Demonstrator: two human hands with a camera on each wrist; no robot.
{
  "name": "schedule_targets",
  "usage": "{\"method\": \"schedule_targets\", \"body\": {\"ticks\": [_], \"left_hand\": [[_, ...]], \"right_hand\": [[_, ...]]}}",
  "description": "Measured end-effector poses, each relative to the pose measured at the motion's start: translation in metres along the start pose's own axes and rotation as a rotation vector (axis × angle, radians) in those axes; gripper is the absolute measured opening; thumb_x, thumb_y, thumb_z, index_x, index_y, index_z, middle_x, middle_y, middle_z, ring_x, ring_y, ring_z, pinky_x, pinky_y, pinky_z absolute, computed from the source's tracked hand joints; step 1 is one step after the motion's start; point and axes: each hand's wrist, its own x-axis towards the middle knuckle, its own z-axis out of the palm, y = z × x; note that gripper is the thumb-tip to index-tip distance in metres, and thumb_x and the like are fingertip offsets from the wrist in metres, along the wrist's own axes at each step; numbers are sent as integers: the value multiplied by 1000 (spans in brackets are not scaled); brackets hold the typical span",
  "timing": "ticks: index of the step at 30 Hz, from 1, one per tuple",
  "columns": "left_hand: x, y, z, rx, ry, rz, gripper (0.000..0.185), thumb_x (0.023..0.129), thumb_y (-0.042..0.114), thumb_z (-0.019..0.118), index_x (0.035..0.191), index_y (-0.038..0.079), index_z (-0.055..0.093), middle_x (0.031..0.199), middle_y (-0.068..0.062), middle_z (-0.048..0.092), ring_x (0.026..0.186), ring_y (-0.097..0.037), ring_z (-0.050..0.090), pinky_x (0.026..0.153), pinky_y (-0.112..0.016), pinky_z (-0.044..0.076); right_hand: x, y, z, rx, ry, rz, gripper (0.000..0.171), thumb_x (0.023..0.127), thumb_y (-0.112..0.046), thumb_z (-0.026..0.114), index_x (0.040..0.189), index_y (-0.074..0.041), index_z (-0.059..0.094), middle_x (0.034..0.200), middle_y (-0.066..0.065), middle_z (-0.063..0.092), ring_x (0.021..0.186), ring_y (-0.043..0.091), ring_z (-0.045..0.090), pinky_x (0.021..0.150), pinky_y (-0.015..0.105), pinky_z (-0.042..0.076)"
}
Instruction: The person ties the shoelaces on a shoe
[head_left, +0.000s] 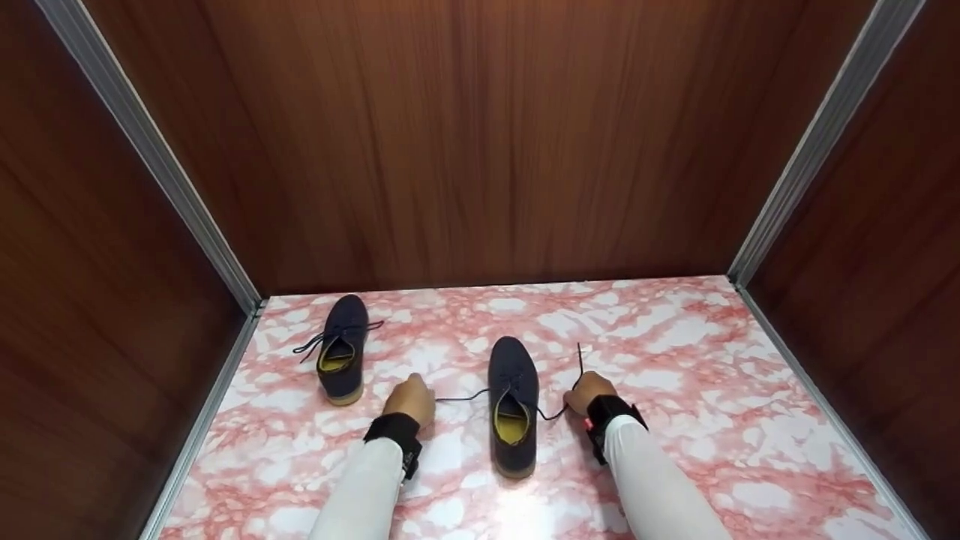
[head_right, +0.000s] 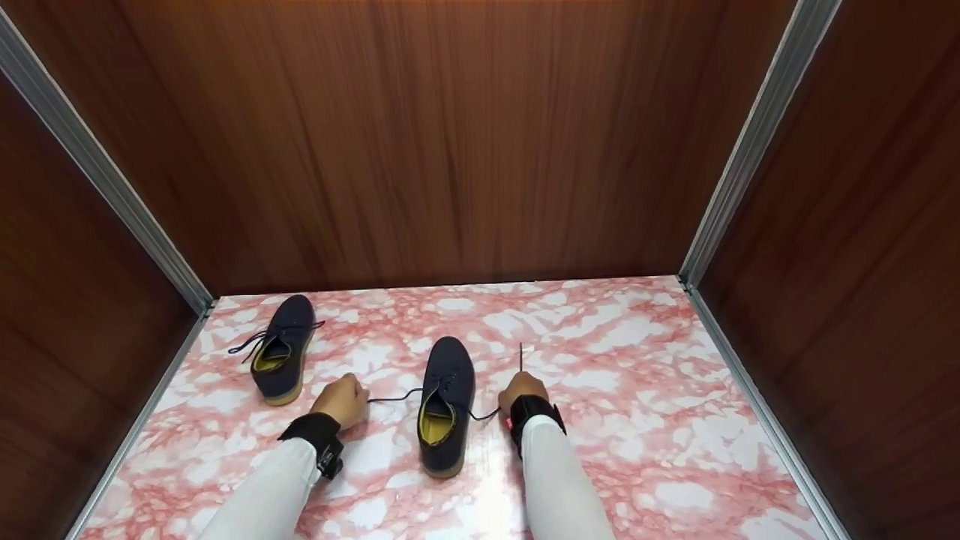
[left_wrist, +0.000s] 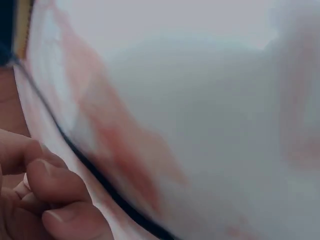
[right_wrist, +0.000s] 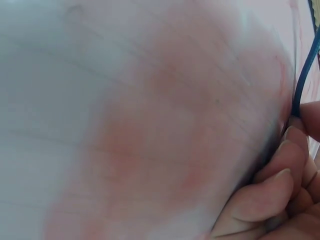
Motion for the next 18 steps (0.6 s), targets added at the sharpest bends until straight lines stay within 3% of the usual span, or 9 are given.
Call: {"method": "schedule_targets", "body": {"ticks": [3,5,10,15,18], "left_hand": [[-3,13,2,-22,-43,74,32,103,28,60,86,2,69,85,-15,73,81,-30,70,80,-44,57],[-5,19,5,-79,-123,85,44,105,36,56,75,6,68,72,-8,69,65,-22,65,67,-37,56],[-10,28,11,-239,-318,0,65,108,48,45,74,0,72,57,-6,68,44,-12,59,43,-26,50],[-9,34,11,-237,-347,-61,74,109,53,39,78,-6,74,62,-15,73,44,-15,63,41,-26,49],[-7,35,12,-202,-330,-81,65,106,49,46,74,-2,72,55,-9,68,41,-13,60,40,-25,47]], "right_hand": [[-4,-1,-3,23,-6,18,24,82,-24,72,68,-7,63,81,15,72,76,27,65,80,41,56],[-7,-3,-6,25,-10,20,27,82,-27,75,67,-8,62,79,14,71,75,27,64,79,41,56],[-8,-4,-5,23,-14,11,30,81,-30,77,70,-7,61,79,15,71,74,27,64,79,42,57],[-8,-7,-5,24,-27,38,31,83,-30,79,74,-4,63,83,17,73,78,29,67,84,44,58],[-6,-7,-1,28,-28,34,33,85,-32,80,76,-4,64,85,17,74,82,31,69,85,45,58]]}}
